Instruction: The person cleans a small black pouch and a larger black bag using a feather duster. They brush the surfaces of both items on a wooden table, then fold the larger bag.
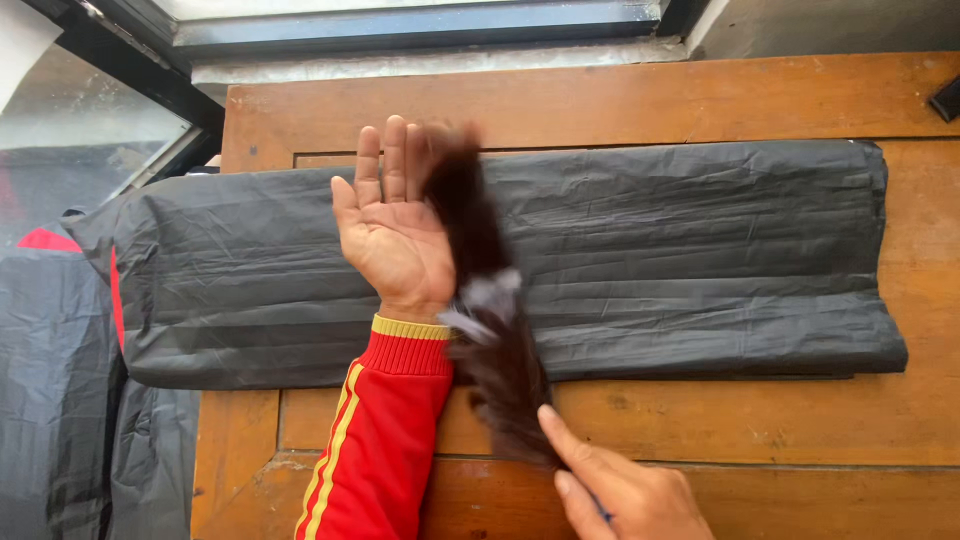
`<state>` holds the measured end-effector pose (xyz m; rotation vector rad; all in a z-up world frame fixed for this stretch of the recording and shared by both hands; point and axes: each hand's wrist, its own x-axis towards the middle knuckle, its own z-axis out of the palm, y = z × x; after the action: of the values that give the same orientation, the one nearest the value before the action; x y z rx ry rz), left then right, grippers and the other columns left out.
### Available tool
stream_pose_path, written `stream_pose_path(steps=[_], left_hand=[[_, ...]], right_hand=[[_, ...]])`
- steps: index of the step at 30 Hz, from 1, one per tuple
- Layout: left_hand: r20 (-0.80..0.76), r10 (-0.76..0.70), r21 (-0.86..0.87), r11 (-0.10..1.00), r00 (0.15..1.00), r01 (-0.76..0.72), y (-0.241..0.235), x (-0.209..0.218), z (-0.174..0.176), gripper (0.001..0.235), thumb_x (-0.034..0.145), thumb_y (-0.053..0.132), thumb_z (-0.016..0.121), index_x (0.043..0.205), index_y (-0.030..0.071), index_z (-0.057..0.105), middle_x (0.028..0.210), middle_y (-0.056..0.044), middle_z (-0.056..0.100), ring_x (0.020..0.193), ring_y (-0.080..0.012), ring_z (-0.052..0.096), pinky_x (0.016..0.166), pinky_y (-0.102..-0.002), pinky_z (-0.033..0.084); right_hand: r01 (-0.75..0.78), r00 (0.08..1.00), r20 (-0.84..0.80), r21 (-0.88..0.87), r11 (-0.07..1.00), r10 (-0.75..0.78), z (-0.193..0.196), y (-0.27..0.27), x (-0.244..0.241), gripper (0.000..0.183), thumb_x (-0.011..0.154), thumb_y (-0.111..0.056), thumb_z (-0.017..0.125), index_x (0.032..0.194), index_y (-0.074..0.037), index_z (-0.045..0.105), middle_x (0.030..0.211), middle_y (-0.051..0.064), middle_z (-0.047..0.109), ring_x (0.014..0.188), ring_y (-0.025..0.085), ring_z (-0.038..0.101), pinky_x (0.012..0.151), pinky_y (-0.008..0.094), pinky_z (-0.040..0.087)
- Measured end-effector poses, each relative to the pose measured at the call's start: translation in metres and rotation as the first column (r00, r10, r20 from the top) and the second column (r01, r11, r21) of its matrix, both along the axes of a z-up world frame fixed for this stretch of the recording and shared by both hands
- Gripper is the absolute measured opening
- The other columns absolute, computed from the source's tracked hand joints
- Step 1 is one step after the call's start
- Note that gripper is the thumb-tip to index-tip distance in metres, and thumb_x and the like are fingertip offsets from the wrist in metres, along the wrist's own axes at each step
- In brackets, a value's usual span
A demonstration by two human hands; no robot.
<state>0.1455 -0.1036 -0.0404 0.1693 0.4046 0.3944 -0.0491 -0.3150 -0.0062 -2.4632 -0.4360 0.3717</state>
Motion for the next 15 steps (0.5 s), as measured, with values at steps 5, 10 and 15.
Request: stream_pose_path(steps=[5, 10, 15], left_hand=[[0.075, -0.103, 0.036, 0.994, 0.992, 0.100, 0.003, -0.005, 0.002, 0.059, 0.091, 0.044, 0.041, 0.136, 0.006, 0.045, 0.145, -0.020, 0.044, 0.138, -0.0320, 0.040, 0.114, -0.042, 0.033], [0.113, -0.102, 0.037, 0.994, 0.988, 0.098, 0.004, -0.003, -0.004, 0.059, 0.092, 0.042, 0.042, 0.136, 0.003, 0.043, 0.144, -0.025, 0.043, 0.135, -0.0359, 0.041, 0.113, -0.042, 0.035], [0.055, -0.088, 0.133, 0.988, 0.995, 0.080, 0.006, -0.003, -0.004, 0.062, 0.090, 0.043, 0.041, 0.136, 0.002, 0.044, 0.142, -0.025, 0.045, 0.131, -0.0369, 0.045, 0.108, -0.043, 0.040]], right_hand=[[0.646, 0.763, -0.164, 0.226, 0.729, -0.626, 0.026, 0.001, 0.002, 0.045, 0.084, -0.028, 0.053, 0.128, -0.025, 0.062, 0.044, 0.001, 0.047, 0.033, 0.010, 0.038, 0.038, 0.021, 0.041], [0.408, 0.912, -0.061, 0.040, 0.912, -0.406, 0.017, 0.008, 0.005, 0.047, 0.081, -0.022, 0.059, 0.128, -0.030, 0.061, 0.122, -0.004, 0.068, 0.097, 0.005, 0.068, 0.082, 0.021, 0.048], [0.385, 0.844, -0.459, 0.158, 0.909, -0.278, 0.010, 0.000, -0.003, 0.053, 0.080, -0.027, 0.061, 0.133, -0.031, 0.060, 0.134, -0.007, 0.066, 0.123, -0.003, 0.055, 0.100, 0.016, 0.035]])
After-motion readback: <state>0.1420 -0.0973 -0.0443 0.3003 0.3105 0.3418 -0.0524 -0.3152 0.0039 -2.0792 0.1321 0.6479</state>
